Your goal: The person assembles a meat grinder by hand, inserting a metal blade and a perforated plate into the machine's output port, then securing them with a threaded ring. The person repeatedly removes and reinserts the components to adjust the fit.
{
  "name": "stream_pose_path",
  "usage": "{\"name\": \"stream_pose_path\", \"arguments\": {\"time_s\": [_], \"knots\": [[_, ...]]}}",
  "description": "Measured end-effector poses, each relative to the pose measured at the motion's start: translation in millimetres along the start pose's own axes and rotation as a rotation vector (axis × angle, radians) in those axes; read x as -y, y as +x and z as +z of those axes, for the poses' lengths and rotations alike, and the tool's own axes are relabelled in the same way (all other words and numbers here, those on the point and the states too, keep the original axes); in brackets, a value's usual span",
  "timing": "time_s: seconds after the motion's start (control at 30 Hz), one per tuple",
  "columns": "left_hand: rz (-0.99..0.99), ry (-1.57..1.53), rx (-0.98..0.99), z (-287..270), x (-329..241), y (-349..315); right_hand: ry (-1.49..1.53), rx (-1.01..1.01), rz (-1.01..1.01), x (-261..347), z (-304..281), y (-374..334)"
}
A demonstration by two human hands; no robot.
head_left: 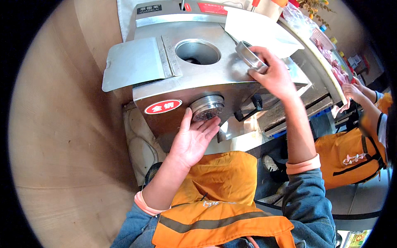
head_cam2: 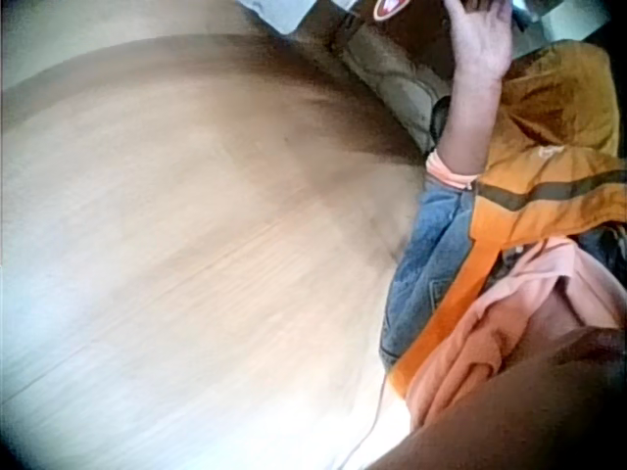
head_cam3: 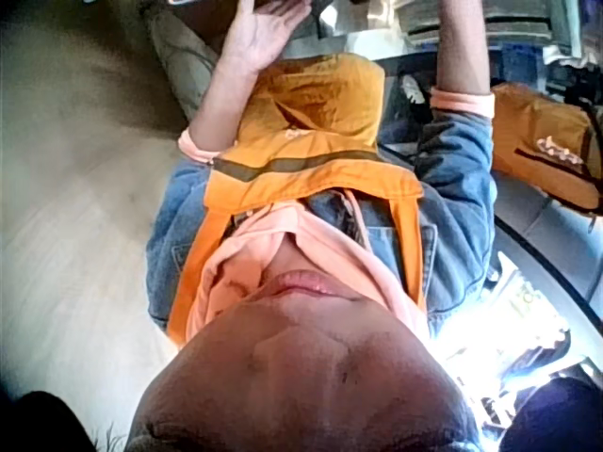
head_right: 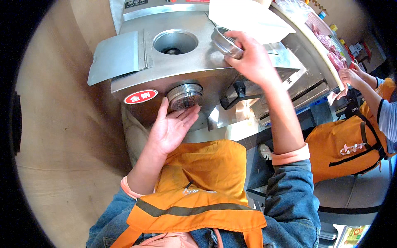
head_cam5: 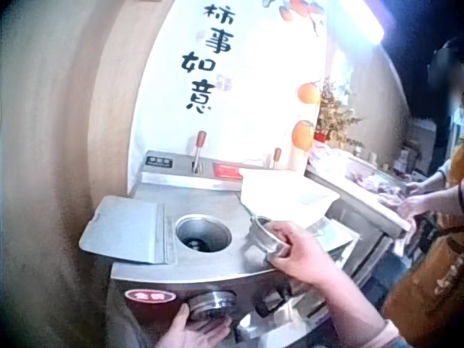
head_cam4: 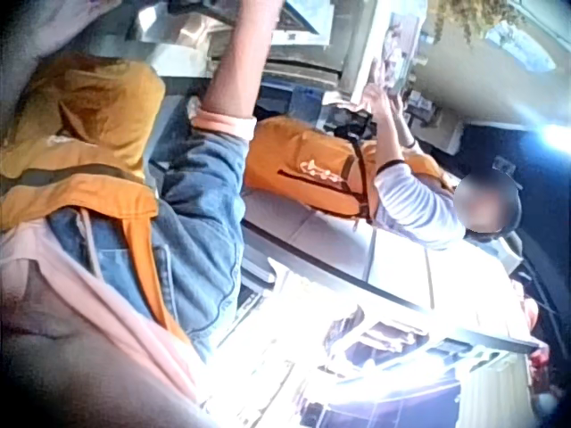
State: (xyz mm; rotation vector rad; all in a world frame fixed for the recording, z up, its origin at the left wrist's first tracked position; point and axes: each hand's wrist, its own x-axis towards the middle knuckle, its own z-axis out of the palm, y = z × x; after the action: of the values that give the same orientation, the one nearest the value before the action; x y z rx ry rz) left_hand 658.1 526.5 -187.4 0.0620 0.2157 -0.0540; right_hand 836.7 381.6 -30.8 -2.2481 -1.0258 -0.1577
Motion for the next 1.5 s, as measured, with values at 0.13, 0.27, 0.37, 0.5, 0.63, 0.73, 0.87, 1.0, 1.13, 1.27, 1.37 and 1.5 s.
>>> {"name": "stream_pose_path", "arguments": {"time_s": [0.13,0.27,0.37,0.5,0.63,0.73,0.87,1.0,1.13,1.27,1.37,1.5], "knots": [[0.004,0.083,-0.031,4,0,-2,0.001,-0.082,-0.312,15,-20,-27],[0.024,0.151,-0.064,8,0,-6,-0.378,-0.229,-0.343,20,21,-60],[-0.006,0.147,-0.058,11,-1,-7,-0.419,-0.383,-0.390,7,36,-45],[-0.012,0.147,-0.082,11,-4,-7,-0.135,-0.420,-0.396,9,47,-64],[0.065,0.155,-0.066,12,-4,-7,0.080,-0.331,-0.247,26,114,-115],[0.121,0.147,-0.039,15,-4,-9,0.010,-0.440,-0.208,27,152,-122],[0.168,0.222,-0.055,19,-1,-14,0.078,-0.496,-0.184,30,155,-117],[0.169,0.300,-0.088,20,0,-16,0.186,-0.457,-0.092,32,144,-115],[0.155,0.348,-0.099,19,-2,-18,0.187,-0.504,-0.208,31,145,-115],[0.127,0.306,-0.072,19,-4,-19,0.229,-0.462,-0.043,29,145,-115],[0.127,0.286,-0.074,21,-1,-21,0.151,-0.451,-0.191,29,142,-116],[0.127,0.306,-0.106,25,0,-22,0.508,-0.479,0.059,27,144,-118]]}}
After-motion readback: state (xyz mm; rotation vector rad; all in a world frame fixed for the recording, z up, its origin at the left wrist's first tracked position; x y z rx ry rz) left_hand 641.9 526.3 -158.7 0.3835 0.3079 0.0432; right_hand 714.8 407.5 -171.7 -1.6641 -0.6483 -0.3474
